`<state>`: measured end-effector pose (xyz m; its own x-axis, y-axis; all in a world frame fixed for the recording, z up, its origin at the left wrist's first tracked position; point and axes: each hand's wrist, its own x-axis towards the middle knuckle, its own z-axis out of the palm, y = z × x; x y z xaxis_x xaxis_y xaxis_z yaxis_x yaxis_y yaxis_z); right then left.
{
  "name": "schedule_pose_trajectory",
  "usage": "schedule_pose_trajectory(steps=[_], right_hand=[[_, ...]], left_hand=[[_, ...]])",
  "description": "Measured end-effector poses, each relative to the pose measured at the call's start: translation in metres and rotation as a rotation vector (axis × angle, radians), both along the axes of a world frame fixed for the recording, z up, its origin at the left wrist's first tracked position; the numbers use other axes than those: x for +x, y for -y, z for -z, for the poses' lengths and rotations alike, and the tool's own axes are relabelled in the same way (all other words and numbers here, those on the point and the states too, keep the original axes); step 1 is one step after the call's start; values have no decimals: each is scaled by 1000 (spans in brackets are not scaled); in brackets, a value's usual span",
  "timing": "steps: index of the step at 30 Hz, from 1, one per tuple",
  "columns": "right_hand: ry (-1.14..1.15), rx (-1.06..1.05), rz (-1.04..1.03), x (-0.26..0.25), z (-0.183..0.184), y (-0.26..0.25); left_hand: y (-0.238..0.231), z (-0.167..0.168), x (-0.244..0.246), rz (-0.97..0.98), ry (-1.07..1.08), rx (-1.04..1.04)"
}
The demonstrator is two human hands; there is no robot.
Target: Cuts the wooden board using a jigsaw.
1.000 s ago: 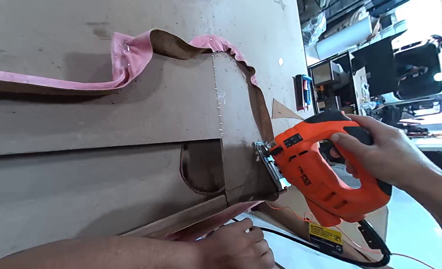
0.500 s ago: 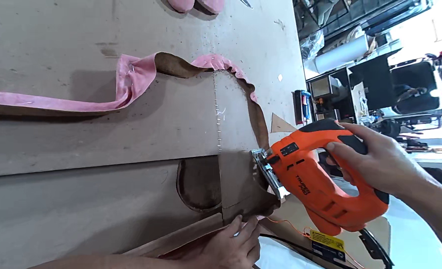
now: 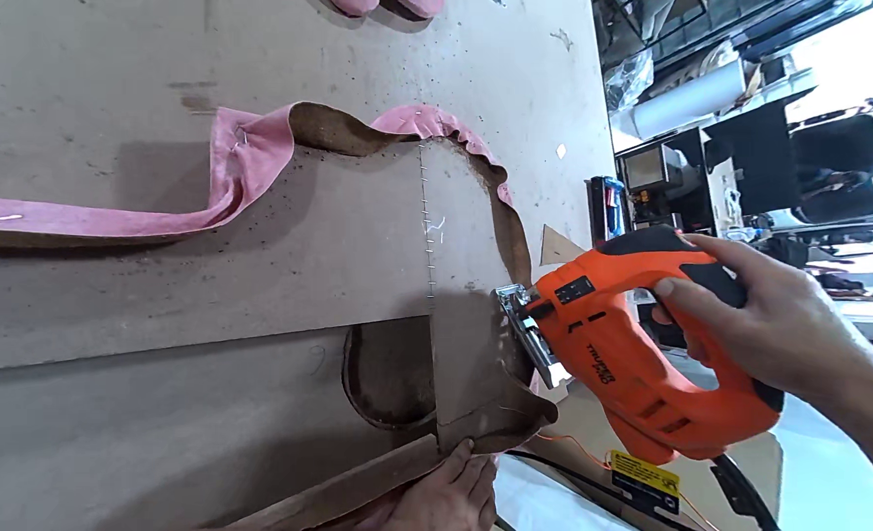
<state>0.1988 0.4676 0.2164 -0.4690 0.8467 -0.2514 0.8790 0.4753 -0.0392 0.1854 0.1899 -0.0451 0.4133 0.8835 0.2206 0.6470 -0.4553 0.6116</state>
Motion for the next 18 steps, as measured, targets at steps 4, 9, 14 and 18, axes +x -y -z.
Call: schedule_pose_trajectory(steps=[4, 9, 14, 18], right_hand=[[15, 9, 4, -3, 1, -5], [-11, 6, 13, -13, 2, -9], [-30, -18, 50, -20, 4, -13], [-46, 6, 11, -8, 4, -22]], left_hand=[[-1, 0, 0, 52, -16, -31], [0, 1, 0, 48, -32, -34], [-2, 8, 2, 88, -36, -69], [-11, 6, 2, 36, -32, -120]])
